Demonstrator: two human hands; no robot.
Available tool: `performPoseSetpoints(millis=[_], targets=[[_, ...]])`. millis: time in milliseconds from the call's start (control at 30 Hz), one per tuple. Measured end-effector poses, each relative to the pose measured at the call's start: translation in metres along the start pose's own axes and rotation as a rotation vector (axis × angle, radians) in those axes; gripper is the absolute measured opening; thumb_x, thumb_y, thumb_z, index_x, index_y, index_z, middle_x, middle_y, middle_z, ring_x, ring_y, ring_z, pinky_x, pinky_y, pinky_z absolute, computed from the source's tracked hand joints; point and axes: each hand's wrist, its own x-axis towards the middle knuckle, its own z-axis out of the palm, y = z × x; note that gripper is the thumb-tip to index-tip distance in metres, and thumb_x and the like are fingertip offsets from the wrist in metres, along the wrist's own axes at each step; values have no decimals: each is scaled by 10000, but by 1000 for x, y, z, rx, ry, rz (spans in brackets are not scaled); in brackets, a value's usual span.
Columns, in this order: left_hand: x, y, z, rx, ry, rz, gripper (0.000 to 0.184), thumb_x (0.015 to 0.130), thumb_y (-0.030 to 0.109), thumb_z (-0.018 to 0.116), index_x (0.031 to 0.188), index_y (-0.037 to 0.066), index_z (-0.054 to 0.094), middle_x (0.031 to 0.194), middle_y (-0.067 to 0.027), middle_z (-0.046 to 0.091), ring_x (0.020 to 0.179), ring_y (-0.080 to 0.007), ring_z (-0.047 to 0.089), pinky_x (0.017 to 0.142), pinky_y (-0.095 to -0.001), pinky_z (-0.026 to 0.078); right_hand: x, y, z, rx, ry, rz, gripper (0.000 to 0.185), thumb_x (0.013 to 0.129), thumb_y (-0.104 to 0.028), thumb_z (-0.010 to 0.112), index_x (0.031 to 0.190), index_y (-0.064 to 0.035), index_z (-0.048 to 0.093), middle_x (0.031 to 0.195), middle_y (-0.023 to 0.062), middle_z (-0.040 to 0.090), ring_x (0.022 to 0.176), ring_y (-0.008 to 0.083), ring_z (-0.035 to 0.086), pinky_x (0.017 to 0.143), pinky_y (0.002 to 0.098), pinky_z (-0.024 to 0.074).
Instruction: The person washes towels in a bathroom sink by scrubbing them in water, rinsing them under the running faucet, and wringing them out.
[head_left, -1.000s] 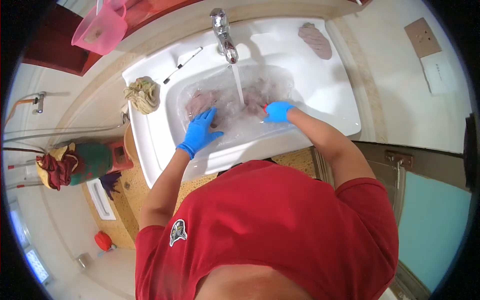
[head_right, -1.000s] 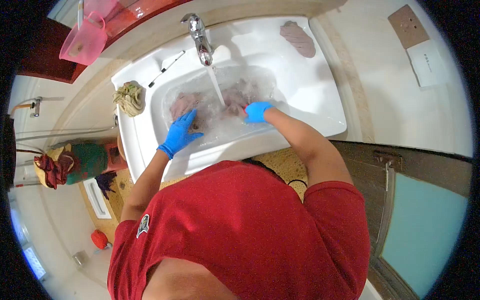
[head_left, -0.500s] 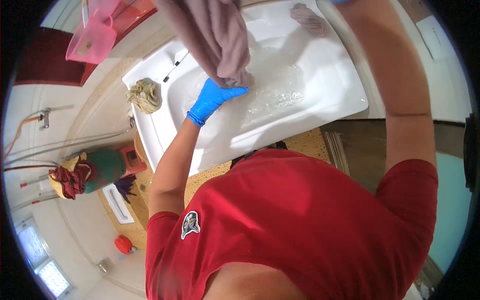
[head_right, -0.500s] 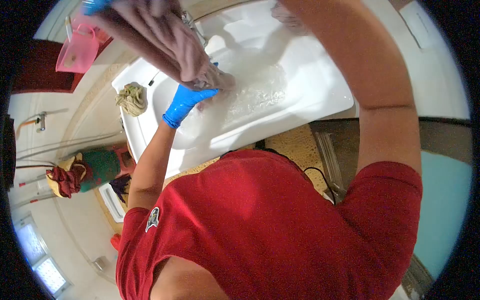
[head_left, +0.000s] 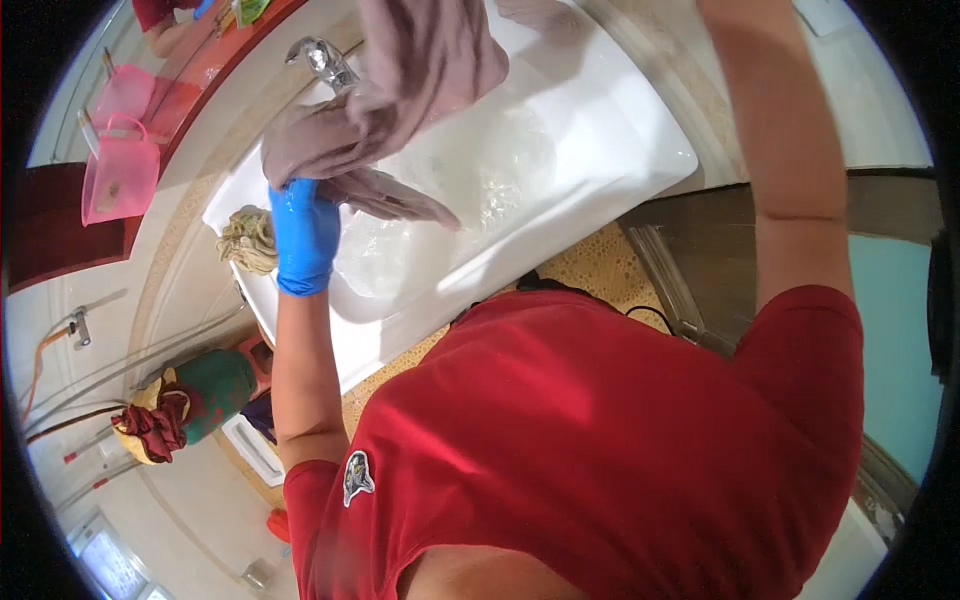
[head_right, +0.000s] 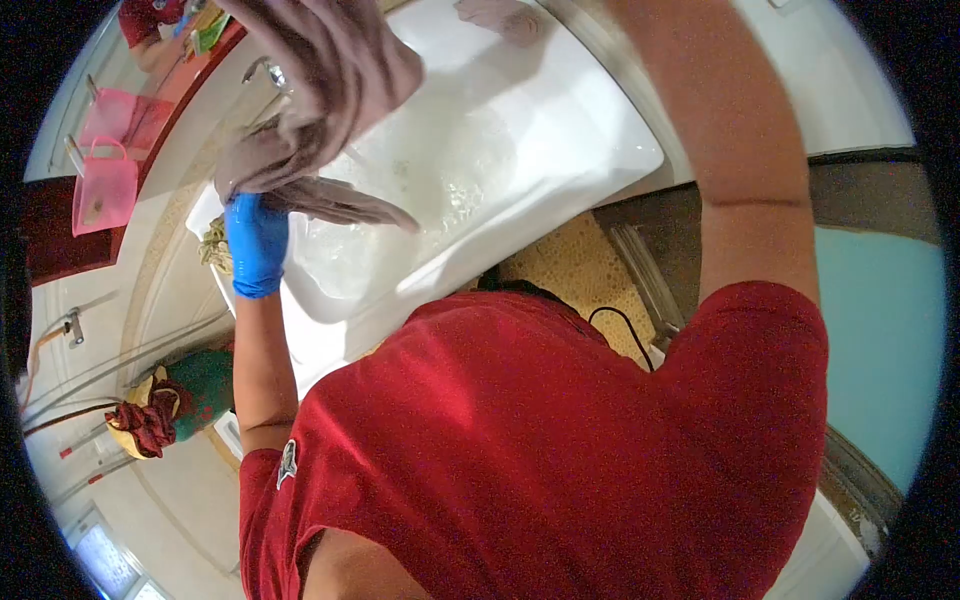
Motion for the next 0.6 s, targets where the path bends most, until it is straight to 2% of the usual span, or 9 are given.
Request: performPoseSetpoints(millis=[67,133,200,267,367,467,500,533,600], targets=[[3,16,3,312,-35,140,317,818,59,523,1128,-8,529,997,-71,589,887,-146,556,768,-260,453,-5,36,27,3,-43,70,298,806,-367,622,887,-83,667,714,15,611,629,91,578,560,230,483],[4,21,7,366,-35,145,327,799,48,551,1121,-10,536,996,-70,599,885,-137,563,773,-254,454,-4,80,62,4,-121,166,299,802,-372,625,885,-88,669,714,12,610,632,91,577,563,232,483],[4,19,19,159,8,4,348,777,41,589,1117,-13,540,1001,-71,608,890,-125,567,788,-252,452,-7,123,102,170,-287,256,424,765,-437,623,947,-54,636,690,93,619,559,151,545,524,282,482],[7,14,26,237,-2,-21,366,751,39,628,1105,-15,553,997,-70,620,886,-121,575,787,-253,460,-7,172,142,124,-324,279,510,726,-425,657,1053,-38,602,848,146,633,714,224,600,683,335,500],[10,-15,25,213,1,-101,360,747,29,628,1098,-14,559,982,-68,628,874,-123,582,778,-257,468,-6,195,158,-385,-365,155,656,681,-386,696,1192,-21,503,1040,193,593,911,296,592,843,372,455],[13,-53,19,278,-5,-77,336,741,16,628,1072,-4,570,962,-61,631,863,-114,577,753,-260,477,-8,187,182,42,-137,-149,737,681,-354,697,1281,-34,411,1136,199,551,999,329,563,887,395,436],[10,-62,24,314,9,-80,340,723,36,645,1054,0,573,957,-81,628,864,-144,588,762,-279,477,-9,182,200,33,-47,-319,777,685,-355,691,1317,-55,353,1135,210,549,1001,347,553,889,398,429],[8,-69,32,348,29,-77,346,705,56,662,1036,5,575,952,-102,625,865,-175,598,771,-299,478,-12,173,214,98,-57,-170,754,694,-349,683,1309,-54,363,1128,213,551,1000,351,552,880,401,431],[6,-81,36,698,3,-24,400,656,114,699,1020,11,571,958,-162,597,892,-275,591,803,-350,466,-15,160,239,214,-92,121,708,712,-337,668,1294,-53,382,1113,219,557,996,360,551,864,405,434]])
